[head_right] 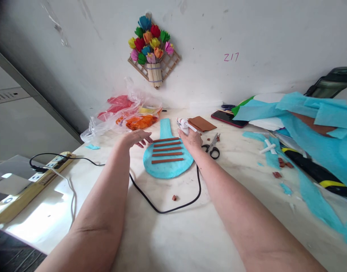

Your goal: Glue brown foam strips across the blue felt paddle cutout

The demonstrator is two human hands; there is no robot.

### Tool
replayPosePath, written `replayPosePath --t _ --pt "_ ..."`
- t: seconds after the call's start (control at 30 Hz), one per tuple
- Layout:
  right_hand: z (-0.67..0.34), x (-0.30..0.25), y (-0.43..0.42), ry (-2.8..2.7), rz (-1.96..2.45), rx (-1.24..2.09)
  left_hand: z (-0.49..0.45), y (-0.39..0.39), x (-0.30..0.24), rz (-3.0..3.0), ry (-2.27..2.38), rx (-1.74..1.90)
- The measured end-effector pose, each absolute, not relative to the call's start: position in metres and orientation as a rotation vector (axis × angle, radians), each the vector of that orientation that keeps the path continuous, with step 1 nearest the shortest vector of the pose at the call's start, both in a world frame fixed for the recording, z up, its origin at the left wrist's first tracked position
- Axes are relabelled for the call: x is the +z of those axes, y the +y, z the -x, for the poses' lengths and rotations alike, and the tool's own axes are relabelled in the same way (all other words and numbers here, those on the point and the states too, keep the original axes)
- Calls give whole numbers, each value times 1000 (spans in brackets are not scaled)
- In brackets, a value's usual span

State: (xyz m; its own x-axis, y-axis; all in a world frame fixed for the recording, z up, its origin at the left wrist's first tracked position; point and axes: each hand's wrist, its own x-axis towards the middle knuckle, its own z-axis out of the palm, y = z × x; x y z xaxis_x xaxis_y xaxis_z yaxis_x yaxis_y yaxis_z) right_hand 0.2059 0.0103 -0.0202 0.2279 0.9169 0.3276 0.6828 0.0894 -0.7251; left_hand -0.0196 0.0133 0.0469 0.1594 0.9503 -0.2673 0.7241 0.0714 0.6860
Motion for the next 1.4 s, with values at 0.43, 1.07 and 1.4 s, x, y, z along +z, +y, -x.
replayPosePath --t 0.43,1.07,1.4 --pt "-204 -17 8 -1496 1673 346 20 15 47 -1731 1601 365" --pt "-205 -16 8 -1545 1726 301 11 16 54 -1797 1776 112" --pt "-204 -14 8 -1551 1767 288 10 15 50 -1786 1730 247"
